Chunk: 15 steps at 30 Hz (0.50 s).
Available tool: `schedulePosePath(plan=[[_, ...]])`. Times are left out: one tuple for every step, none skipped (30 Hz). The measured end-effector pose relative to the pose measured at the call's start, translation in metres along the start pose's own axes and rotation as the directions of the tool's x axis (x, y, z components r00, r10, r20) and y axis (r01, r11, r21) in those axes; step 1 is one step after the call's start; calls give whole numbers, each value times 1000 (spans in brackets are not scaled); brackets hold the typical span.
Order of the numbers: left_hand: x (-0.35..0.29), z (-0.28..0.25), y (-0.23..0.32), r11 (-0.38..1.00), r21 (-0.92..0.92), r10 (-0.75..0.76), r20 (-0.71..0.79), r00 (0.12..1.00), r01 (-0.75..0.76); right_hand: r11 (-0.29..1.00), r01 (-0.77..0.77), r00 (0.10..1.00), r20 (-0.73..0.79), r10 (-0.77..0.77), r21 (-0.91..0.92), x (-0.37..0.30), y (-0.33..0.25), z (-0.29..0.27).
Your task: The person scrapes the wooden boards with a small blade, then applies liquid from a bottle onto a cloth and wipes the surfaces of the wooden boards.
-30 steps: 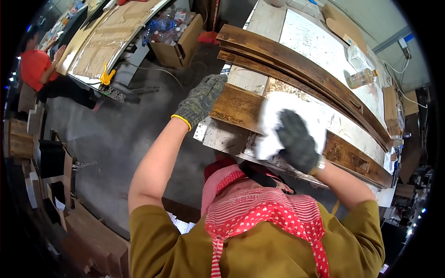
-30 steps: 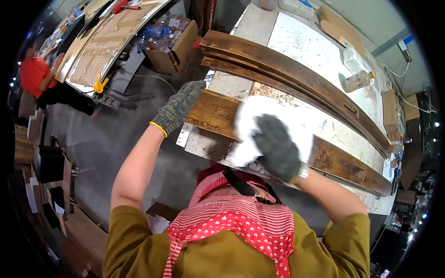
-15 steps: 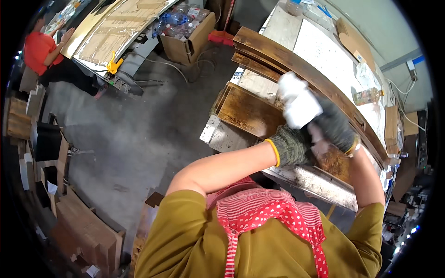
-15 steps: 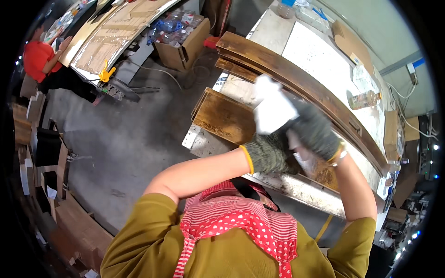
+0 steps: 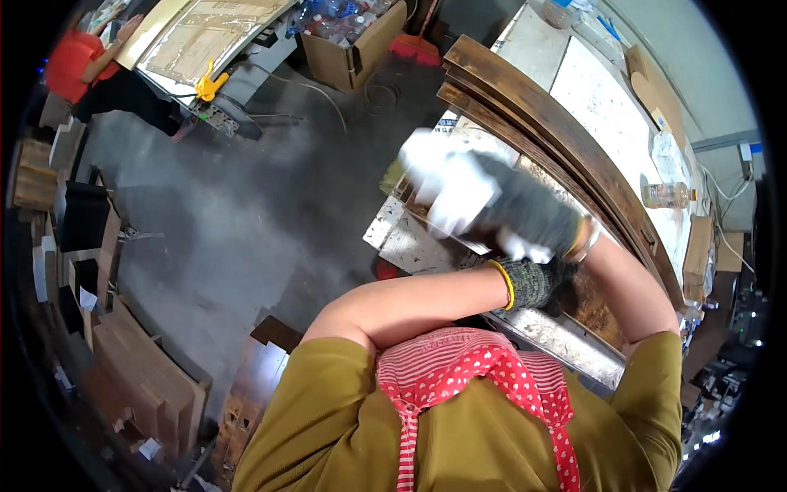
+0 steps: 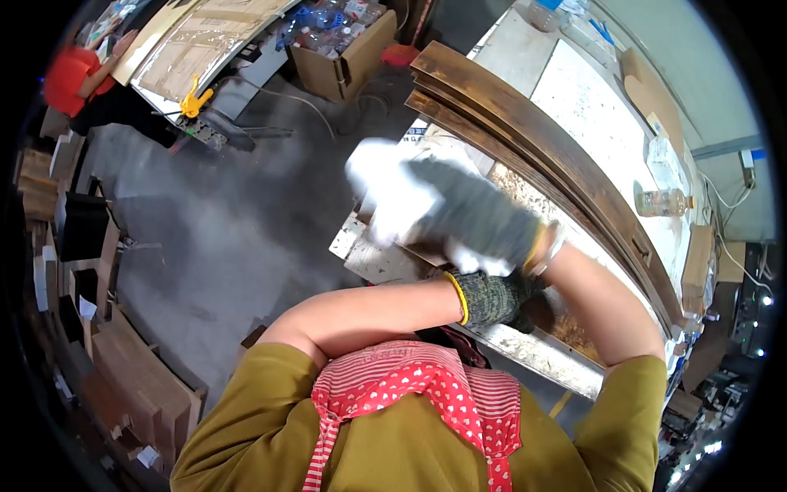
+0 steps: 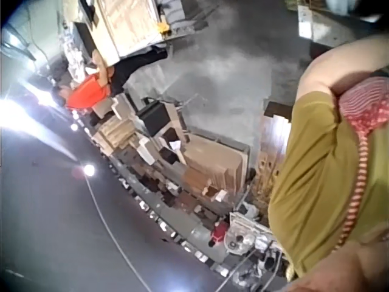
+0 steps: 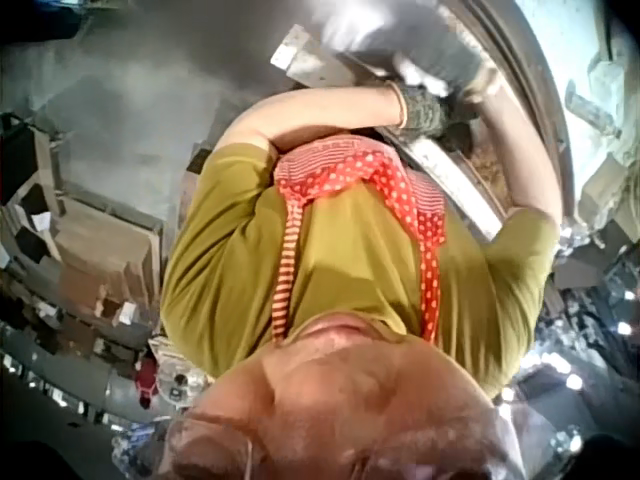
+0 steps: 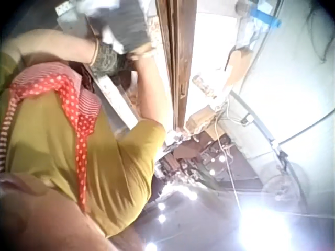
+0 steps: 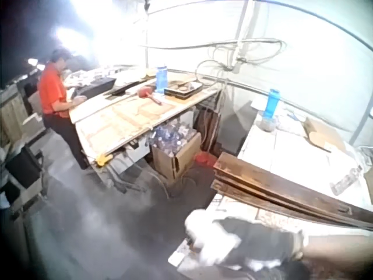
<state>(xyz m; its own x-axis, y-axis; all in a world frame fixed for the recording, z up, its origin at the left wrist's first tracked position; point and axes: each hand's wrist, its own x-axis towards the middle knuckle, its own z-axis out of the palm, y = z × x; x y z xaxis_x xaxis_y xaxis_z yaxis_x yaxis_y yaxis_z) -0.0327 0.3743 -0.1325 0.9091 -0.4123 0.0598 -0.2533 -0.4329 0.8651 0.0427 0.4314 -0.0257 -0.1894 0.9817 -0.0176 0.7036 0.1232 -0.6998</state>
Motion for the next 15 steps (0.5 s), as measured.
schedulePosePath(plan=[[12,36,-34,905,-425,80,91,993,-34,907,285,958,76,-275,-312,16,-17,22],[11,25,-26,989,-128,88,74,993,-78,886,251,968,109,-226,-390,22,-26,26],[1,2,-9,977,186,94,43,995,-101,867,230,973,116,-199,-443,34,-25,23],[-6,-29,18,991,129,21,15,1000,-23,871,178,974,-44,-222,-457,41,-7,28],[-16,-51,42,996,63,-69,-13,998,70,880,138,948,-196,-250,-454,47,11,36],[-26,-55,49,931,342,-25,-302,953,132,859,51,993,-63,-96,-509,60,19,22],[-29,-81,64,962,263,-39,-129,991,72,809,-49,995,44,92,-585,61,20,0],[-35,-74,55,931,356,-3,-203,979,77,917,-395,919,-18,394,-53,62,-10,-15],[-30,-67,43,895,439,38,-255,966,81,618,-614,749,114,653,491,54,-26,-30],[-28,-63,43,899,433,32,-208,978,63,934,-222,933,-218,287,280,31,-2,-17],[-18,-55,45,950,298,-77,-62,995,92,299,-534,778,320,541,791,14,42,5],[-14,-32,26,951,289,-90,-73,993,107,936,-180,982,6,187,303,18,7,19],[-10,0,-8,990,-98,-101,11,995,102,852,312,943,24,-333,-421,26,-30,33],[-19,-25,13,879,-464,-66,119,991,114,832,293,955,115,-272,-470,32,-21,34],[-33,-48,37,961,-264,-89,-30,996,78,833,211,958,-61,-280,-511,39,-8,38]])
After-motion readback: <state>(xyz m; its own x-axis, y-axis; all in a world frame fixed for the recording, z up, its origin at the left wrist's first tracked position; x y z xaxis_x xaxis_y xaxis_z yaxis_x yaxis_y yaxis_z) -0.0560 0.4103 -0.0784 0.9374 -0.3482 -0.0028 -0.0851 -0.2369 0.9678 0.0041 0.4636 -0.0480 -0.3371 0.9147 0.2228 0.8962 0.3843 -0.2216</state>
